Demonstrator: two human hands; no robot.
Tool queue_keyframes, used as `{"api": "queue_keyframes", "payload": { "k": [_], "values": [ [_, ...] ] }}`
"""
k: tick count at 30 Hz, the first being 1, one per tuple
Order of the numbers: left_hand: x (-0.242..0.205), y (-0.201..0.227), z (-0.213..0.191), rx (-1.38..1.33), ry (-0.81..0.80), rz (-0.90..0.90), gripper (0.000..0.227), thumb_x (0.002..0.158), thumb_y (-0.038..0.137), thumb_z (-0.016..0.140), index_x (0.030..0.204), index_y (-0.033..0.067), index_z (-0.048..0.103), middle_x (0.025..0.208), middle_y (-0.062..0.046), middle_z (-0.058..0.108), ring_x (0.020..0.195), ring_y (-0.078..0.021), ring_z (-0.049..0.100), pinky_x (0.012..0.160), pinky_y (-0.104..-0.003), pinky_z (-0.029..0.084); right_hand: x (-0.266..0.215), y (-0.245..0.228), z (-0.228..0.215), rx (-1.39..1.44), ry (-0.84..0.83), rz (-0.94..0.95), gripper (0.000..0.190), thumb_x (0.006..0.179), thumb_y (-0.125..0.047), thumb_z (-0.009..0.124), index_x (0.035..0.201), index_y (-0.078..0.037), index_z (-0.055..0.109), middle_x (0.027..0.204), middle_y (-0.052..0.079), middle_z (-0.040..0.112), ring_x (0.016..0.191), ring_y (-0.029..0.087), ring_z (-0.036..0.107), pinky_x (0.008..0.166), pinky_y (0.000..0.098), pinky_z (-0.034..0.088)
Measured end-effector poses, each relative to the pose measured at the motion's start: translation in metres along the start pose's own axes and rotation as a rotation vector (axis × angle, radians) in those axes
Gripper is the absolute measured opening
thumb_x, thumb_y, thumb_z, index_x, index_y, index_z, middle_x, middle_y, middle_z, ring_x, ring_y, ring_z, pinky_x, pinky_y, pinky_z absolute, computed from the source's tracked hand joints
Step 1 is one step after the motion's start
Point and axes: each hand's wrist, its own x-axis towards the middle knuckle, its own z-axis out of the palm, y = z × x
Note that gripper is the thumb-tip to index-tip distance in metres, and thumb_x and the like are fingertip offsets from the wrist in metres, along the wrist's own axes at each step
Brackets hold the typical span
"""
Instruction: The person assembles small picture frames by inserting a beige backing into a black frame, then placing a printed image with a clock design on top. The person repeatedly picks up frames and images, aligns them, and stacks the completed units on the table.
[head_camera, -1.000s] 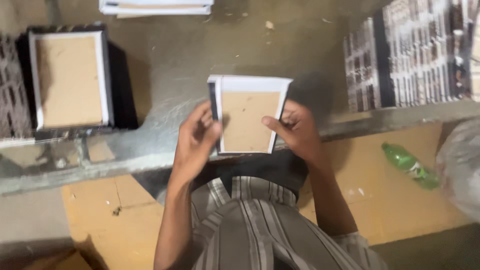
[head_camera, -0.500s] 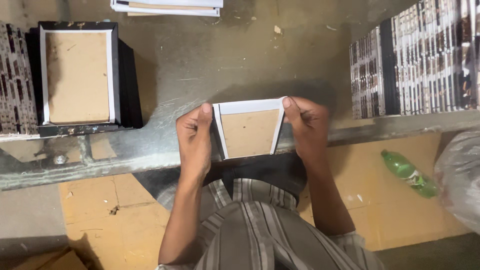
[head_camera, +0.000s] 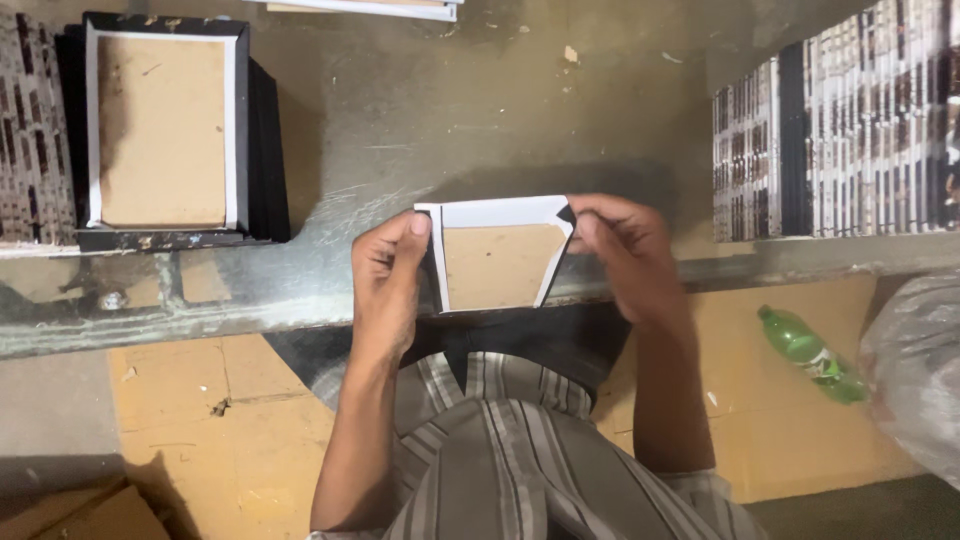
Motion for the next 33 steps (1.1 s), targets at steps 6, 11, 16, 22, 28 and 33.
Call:
{"api": "queue_keyframes", "payload": {
  "k": [6,11,16,22,28,33],
  "values": [
    [0.005,-0.006,-0.003,-0.108,0.014,-0.022,0.024,0.107,0.015,0.063,0.101,-0.0057,0.074,0.091,0.0,0.071,0.083,-0.005,0.059,0.079,-0.023,0.047,-0.004,-0.015,-0.005,-0.157,-0.158,-0.049,0.023,0.097,0.002,0.065,0.12,0.005,0.07,0.111,0.014,0.077,0.101,0.013,0.074,0.092,0.0271,0.06],
    [0.015,0.0,-0.007,0.009,-0.025,-0.069,0.015,0.102,0.007,0.069,0.099,-0.006,0.077,0.085,0.0,0.072,0.077,-0.0044,0.059,0.073,-0.022,0.046,0.01,-0.007,-0.011,-0.215,-0.102,-0.055,0.019,0.096,0.003,0.069,0.115,0.005,0.073,0.106,0.014,0.078,0.089,0.012,0.073,0.076,0.0251,0.059],
    [0.027,0.009,-0.006,0.074,-0.091,-0.055,0.014,0.099,0.003,0.071,0.109,-0.0032,0.078,0.086,-0.003,0.077,0.077,-0.0051,0.065,0.075,-0.022,0.051,0.024,-0.002,-0.016,-0.199,-0.156,-0.039,0.018,0.096,0.003,0.07,0.114,0.005,0.073,0.106,0.014,0.078,0.091,0.013,0.074,0.078,0.0253,0.061],
    [0.043,0.039,-0.031,0.283,-0.41,-0.151,0.031,0.093,0.005,0.07,0.124,0.0056,0.073,0.092,-0.002,0.079,0.078,-0.0021,0.065,0.073,-0.021,0.054,0.035,0.011,-0.015,-0.146,-0.11,-0.034,0.015,0.095,0.007,0.067,0.108,0.006,0.074,0.108,0.017,0.077,0.094,0.016,0.075,0.079,0.026,0.061],
    [0.059,0.024,-0.036,0.727,-0.282,-0.032,0.025,0.093,0.002,0.07,0.114,0.008,0.081,0.09,-0.008,0.079,0.072,-0.0098,0.065,0.065,-0.029,0.054,0.05,0.015,-0.002,-0.403,-0.16,-0.257,0.011,0.092,0.0,0.074,0.104,-0.002,0.077,0.11,0.011,0.078,0.1,0.019,0.074,0.094,0.0304,0.055],
    [0.069,0.006,-0.047,1.216,-0.363,0.534,0.027,0.088,0.013,0.077,0.115,0.0085,0.075,0.119,-0.011,0.074,0.112,-0.0308,0.068,0.099,-0.041,0.055,0.042,0.024,0.015,-0.952,-0.118,-0.539,0.014,0.09,-0.012,0.083,0.103,-0.012,0.08,0.108,0.001,0.078,0.094,0.026,0.063,0.088,0.033,0.048]
  ]
}}
